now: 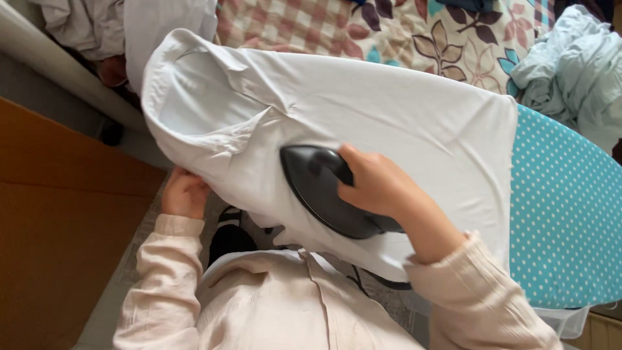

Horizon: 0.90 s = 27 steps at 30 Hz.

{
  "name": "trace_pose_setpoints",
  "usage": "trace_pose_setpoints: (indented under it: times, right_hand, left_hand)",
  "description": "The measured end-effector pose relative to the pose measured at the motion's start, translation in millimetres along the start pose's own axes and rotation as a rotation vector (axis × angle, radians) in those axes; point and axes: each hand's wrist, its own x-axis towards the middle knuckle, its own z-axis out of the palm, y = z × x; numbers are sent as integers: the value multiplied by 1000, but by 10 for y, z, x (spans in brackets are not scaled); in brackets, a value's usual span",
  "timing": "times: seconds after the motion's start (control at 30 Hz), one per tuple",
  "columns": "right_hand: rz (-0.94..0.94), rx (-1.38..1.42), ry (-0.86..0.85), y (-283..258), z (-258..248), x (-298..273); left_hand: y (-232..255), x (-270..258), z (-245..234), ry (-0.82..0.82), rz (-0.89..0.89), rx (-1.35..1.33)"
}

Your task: Ironing and folding white shirts on an ironing board.

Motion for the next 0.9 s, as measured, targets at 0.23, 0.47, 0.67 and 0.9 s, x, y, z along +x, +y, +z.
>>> trace_pose_setpoints:
  times: [0.23, 0.47, 0.67, 0.9]
  right_hand:
    - [-70, 29, 31, -513, 47, 403]
    - [-66, -89, 0, -750, 233, 488]
    - [-131, -51, -114, -969, 147, 523]
    - [-17, -114, 36, -749, 282, 533]
  left_hand:
    - [207, -225, 239, 181, 170, 81]
    - [213, -378, 58, 309, 500, 648]
    - [311, -402, 139, 351, 549, 794]
    - [298, -316, 74, 325, 546, 872]
